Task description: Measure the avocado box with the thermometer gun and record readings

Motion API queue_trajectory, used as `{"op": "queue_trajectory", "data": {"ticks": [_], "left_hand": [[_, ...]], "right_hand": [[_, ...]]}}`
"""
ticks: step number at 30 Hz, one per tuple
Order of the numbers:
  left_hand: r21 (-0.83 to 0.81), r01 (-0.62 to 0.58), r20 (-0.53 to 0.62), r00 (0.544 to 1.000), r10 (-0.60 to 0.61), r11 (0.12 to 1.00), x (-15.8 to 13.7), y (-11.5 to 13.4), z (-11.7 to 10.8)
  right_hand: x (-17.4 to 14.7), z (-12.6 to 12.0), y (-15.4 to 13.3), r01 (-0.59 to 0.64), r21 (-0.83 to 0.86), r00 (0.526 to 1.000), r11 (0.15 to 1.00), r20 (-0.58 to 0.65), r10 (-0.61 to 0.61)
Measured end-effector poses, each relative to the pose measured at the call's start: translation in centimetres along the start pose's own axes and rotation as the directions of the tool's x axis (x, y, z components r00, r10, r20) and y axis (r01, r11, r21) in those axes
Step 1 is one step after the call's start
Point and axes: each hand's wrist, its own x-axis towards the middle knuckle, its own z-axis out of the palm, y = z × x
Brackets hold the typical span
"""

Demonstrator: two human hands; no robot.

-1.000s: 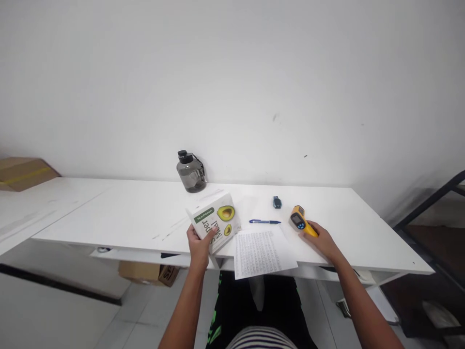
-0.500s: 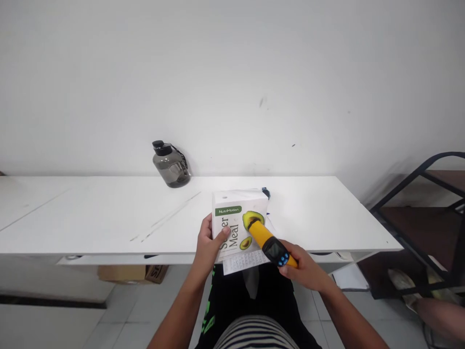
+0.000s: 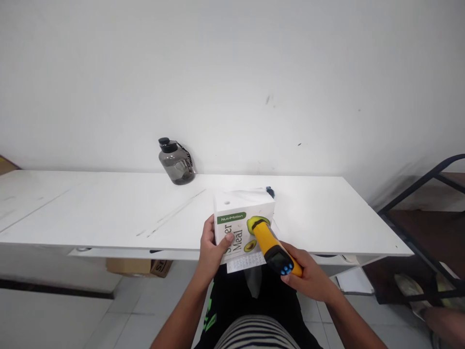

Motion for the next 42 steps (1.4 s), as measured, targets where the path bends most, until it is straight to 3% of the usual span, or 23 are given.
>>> {"op": "queue_trajectory", "data": {"ticks": [13,29,42], "left_hand": [[0.017,-0.006,-0.011,1.0,0.006,1.0,-0.6,-0.8,-0.7],[0.013,-0.05,-0.003,0.999,0.05,0.999,-1.0,-0.9,-0.8],[0.006,-0.06,0.003,0.998,0.06,0.998,-1.0,-0.9,-0.6]], "right_hand": [[-0.5,0.8,1.8,0.005,-0.072,1.0,0.997,0.025,-0.003],[-1.1,0.9,1.3,-0.016,-0.151,1.0,0.988,-0.026,0.012],[-0.8,0.7,0.6,-0.002,-0.113,1.0,0.994,0.006,0.002]]}}
